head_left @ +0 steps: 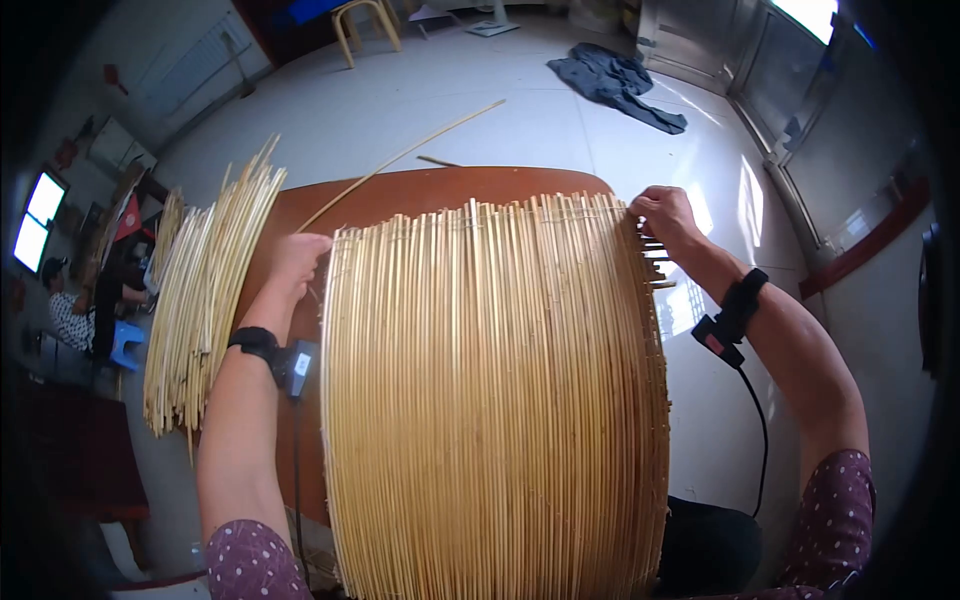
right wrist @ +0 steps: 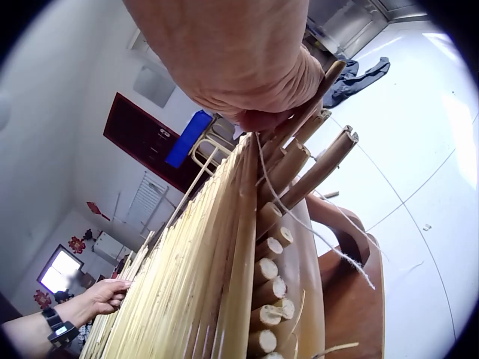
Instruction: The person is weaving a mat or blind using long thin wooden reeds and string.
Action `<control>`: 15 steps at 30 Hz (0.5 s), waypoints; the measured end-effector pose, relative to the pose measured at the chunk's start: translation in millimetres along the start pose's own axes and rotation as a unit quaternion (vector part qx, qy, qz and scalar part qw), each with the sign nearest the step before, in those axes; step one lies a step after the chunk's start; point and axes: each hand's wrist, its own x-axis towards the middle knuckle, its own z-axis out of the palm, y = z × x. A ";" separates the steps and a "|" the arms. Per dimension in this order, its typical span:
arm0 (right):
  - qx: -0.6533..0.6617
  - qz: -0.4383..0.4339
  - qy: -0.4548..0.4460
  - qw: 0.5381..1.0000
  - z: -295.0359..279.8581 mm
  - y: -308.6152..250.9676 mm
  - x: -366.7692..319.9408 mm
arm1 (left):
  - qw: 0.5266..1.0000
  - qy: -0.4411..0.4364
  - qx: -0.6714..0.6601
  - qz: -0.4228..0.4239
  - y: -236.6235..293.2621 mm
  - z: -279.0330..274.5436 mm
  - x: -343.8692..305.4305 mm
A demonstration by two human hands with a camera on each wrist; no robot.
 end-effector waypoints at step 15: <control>0.039 0.007 -0.030 0.999 -5.3 -7.8 -3.0 | 1.000 0.000 0.011 -0.023 1.8 -1.0 -6.6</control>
